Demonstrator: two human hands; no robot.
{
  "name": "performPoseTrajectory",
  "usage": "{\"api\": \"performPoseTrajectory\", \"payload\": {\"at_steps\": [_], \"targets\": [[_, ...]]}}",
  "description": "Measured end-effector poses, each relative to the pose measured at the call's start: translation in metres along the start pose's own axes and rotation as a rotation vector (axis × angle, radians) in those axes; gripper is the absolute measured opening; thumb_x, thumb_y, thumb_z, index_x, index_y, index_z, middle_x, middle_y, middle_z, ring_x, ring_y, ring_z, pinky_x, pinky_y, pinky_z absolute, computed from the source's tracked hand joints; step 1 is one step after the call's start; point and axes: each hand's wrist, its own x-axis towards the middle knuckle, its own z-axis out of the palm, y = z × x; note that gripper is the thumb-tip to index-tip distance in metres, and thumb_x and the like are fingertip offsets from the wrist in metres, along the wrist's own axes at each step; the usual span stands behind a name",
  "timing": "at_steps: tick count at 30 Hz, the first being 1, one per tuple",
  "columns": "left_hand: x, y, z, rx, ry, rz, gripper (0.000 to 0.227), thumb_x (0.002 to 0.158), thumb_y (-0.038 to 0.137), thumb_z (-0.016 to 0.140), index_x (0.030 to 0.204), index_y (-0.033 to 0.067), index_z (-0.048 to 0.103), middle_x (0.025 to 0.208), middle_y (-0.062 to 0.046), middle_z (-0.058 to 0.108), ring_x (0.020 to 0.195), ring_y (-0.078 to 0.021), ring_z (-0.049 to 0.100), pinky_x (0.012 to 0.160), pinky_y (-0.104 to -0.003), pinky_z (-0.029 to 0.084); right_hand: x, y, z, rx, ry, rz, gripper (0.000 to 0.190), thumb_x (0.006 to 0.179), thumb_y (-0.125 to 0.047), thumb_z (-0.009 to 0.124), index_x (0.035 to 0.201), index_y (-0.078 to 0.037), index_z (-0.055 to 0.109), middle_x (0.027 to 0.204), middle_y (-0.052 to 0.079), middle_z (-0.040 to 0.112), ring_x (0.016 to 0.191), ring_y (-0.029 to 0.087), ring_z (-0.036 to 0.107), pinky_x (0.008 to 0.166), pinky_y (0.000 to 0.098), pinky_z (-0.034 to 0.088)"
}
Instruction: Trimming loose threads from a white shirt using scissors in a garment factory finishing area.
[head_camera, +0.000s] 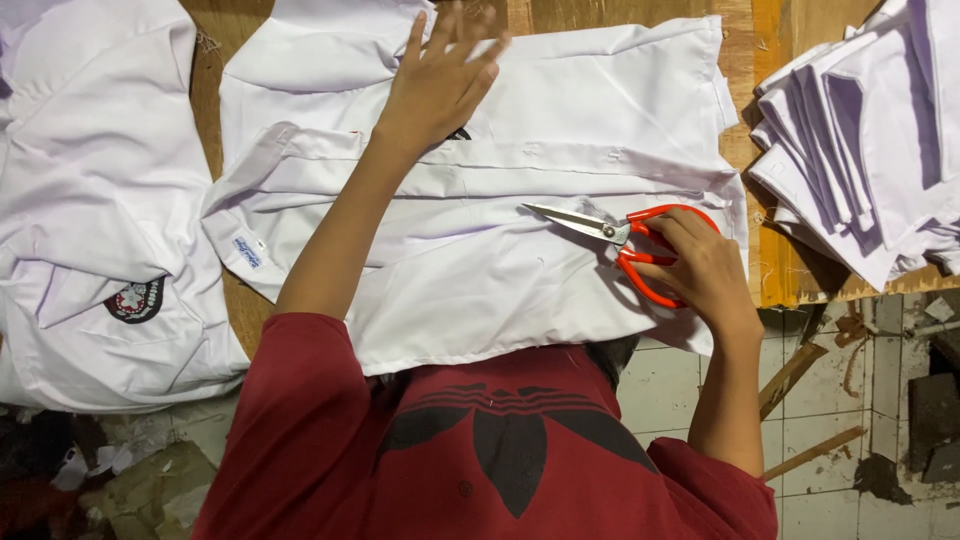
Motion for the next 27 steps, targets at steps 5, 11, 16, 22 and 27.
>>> {"api": "performPoseTrajectory", "payload": {"at_steps": [5,11,16,22,27], "targets": [[0.005,0.011,-0.031,-0.191,0.092,-0.065,0.049,0.113,0.030,0.036,0.151,0.0006,0.046,0.155,-0.013,0.047,0.143,-0.0297,0.038,0.118,-0.056,0.021,0.006,-0.015,0.006,0.103,-0.055,-0.033,0.046,0.089,-0.026,0.080,0.123,0.000,0.063,0.117,0.014,0.064,0.101,0.029,0.063,0.079,0.0395,0.054],[-0.002,0.004,-0.065,-0.299,0.287,0.125,0.026,0.098,0.006,0.064,0.124,0.0076,0.067,0.097,-0.008,0.069,0.090,-0.0301,0.060,0.075,-0.045,0.047,0.019,-0.025,0.006,0.300,-0.081,-0.082,0.041,0.090,-0.018,0.079,0.122,-0.001,0.060,0.114,0.013,0.060,0.099,0.027,0.060,0.083,0.0378,0.051],[-0.024,0.025,-0.113,-0.339,0.279,0.093,0.012,0.101,0.009,0.066,0.113,0.0115,0.069,0.087,-0.001,0.066,0.085,-0.0241,0.062,0.076,-0.042,0.045,-0.012,0.023,-0.004,0.171,0.187,0.104,0.044,0.088,-0.008,0.085,0.125,0.003,0.065,0.110,0.016,0.062,0.092,0.027,0.061,0.080,0.0376,0.051],[-0.008,0.070,-0.049,-0.490,0.190,0.241,0.021,0.096,0.002,0.056,0.110,0.0105,0.070,0.104,-0.011,0.070,0.091,-0.0316,0.062,0.084,-0.045,0.047,-0.079,0.090,0.001,-0.097,0.413,0.351,0.028,0.078,0.028,0.056,0.092,0.005,0.064,0.083,0.009,0.039,0.068,0.020,0.031,0.059,0.0311,0.023],[0.043,0.185,0.017,-0.317,0.216,0.826,0.032,0.109,0.026,0.047,0.135,0.0101,0.057,0.132,-0.009,0.063,0.119,-0.0261,0.062,0.093,-0.039,0.049,-0.097,0.089,0.008,-0.028,0.404,0.461,0.018,0.097,0.003,0.087,0.099,0.011,0.071,0.088,0.012,0.053,0.075,0.024,0.049,0.063,0.0372,0.035]]}}
